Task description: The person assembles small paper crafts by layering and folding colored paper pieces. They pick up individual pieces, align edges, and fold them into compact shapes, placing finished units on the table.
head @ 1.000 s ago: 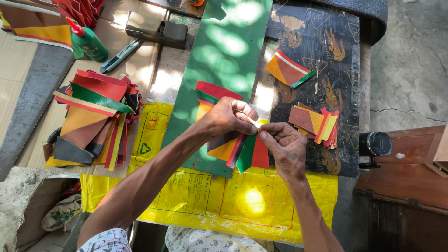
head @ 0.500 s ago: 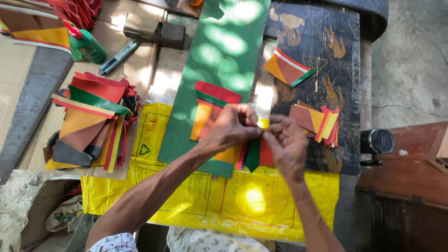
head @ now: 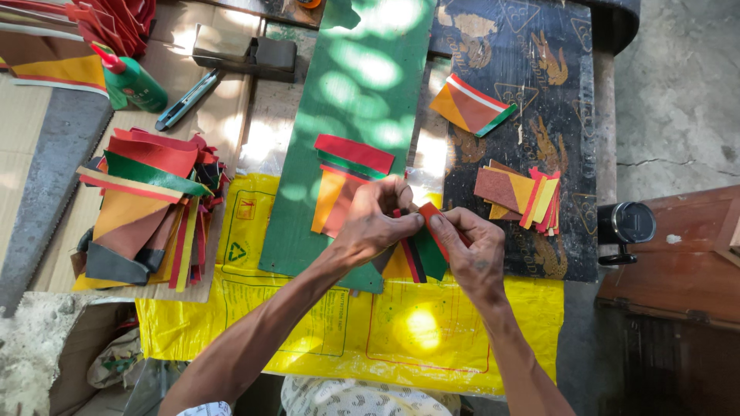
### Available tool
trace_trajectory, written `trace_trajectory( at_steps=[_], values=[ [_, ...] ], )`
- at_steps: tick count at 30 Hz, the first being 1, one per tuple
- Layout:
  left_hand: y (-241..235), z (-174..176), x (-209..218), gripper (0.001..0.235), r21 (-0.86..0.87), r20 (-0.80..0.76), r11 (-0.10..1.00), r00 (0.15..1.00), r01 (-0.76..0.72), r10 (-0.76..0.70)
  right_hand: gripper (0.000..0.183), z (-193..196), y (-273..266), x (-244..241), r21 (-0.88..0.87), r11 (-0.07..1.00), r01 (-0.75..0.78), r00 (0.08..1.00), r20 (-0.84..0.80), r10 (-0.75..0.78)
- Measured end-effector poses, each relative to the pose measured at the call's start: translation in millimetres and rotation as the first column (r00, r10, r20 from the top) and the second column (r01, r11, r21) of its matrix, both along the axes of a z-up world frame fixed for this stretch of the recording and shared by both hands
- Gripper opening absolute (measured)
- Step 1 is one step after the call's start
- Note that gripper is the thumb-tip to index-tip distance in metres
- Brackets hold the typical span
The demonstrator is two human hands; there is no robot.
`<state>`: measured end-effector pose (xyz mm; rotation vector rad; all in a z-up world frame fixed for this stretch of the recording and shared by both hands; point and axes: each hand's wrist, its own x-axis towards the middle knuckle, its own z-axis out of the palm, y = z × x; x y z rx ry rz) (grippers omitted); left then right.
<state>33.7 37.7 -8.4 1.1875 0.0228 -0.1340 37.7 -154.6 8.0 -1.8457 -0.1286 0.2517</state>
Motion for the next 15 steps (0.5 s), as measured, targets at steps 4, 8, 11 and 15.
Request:
trace_trajectory(
  at_steps=[4,8,11,15],
  values=[
    [26,-5,6,0.022,-0.200,0.052,0.952,0.968,-0.230,0.245,0.033,20,-4,17,0.517,0.856,-0.007,0.968,-0.212,0.136],
    [92,-29,38,0.015,0.045,-0.046,0.851,0.849,-0.524,0.526,0.042,21,-30,21,0.541,0.831,0.129,0.991,-0.091,-0.095],
    [106,-60,53,0.016,0.347,0.048,0.816,0.878,-0.462,0.476,0.041,-9,-29,7,0.407,0.902,0.142,0.990,-0.059,-0.129],
    [104,-84,55,0.019,0.490,0.060,0.789,0.918,-0.370,0.393,0.041,-52,-27,-15,0.243,0.963,0.114,0.992,-0.084,-0.097]
  ],
)
